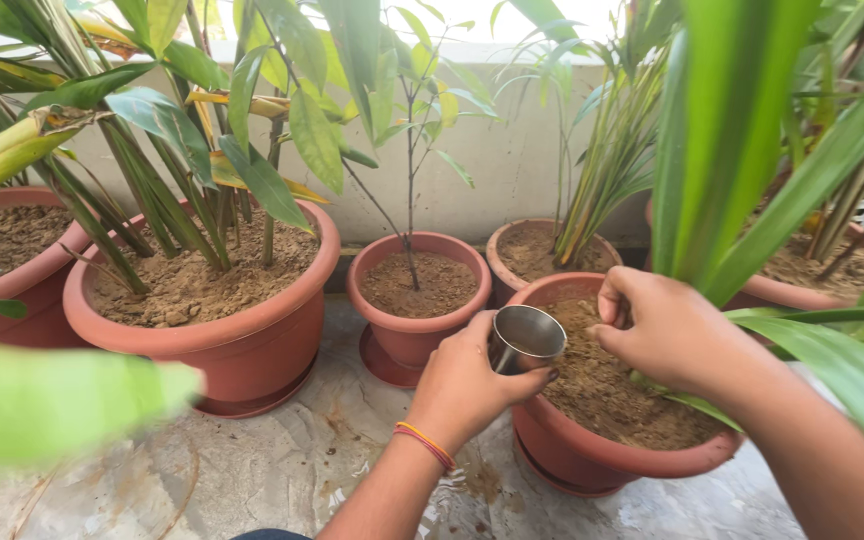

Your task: The person waters a potted plant using a metal cup, pouring water into the soil and then patting the soil down with their hands.

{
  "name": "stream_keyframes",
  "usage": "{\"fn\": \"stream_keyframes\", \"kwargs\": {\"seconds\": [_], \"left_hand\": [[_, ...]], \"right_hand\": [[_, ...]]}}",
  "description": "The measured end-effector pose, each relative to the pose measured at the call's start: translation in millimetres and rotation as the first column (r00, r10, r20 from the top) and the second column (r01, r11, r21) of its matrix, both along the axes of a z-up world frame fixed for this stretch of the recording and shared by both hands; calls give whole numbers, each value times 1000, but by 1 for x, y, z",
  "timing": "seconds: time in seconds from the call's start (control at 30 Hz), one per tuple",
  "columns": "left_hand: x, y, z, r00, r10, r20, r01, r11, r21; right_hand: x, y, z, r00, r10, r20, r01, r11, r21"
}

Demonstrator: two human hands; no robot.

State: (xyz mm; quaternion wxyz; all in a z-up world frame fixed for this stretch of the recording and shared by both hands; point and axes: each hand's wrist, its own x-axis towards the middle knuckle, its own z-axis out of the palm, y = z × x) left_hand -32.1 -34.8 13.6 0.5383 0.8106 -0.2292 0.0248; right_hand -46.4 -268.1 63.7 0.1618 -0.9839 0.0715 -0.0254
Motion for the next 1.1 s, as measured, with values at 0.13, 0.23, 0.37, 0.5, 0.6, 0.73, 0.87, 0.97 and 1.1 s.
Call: {"fn": "stream_keyframes", "kwargs": {"seconds": [0.13,0.23,0.37,0.5,0.6,0.73,0.87,0.97,1.1], "left_hand": [[-12,-3,10,999,-12,-33,12,1000,-17],[-21,-2,15,1000,-5,-30,4,999,-40],[-33,0,15,1000,14,-26,-15,999,-41],[-41,-4,15,1000,16,22,-16,1000,-4],[-46,-3,13,1000,-28,-2,28,998,-58],[-46,-2,11,990,-8,138,7,1000,5],[-45,-5,9,986,-13,166,14,1000,-4],[-47,-5,9,993,-45,112,47,999,-12],[-49,-7,9,998,-22,-56,26,997,78]], "right_hand": [[-24,-6,-5,924,281,261,-272,960,-70],[-31,-7,-8,986,72,151,-71,997,-11],[-47,1,-15,956,3,295,-65,977,201],[-59,21,-19,786,206,583,-378,906,189],[-58,40,-18,766,395,507,-481,876,44],[-50,59,-11,788,568,238,-567,820,-77],[-44,64,-6,865,494,-86,-500,863,-67],[-37,61,-4,861,502,-76,-504,864,-9],[-28,54,-2,922,332,-200,-230,884,408]]}}
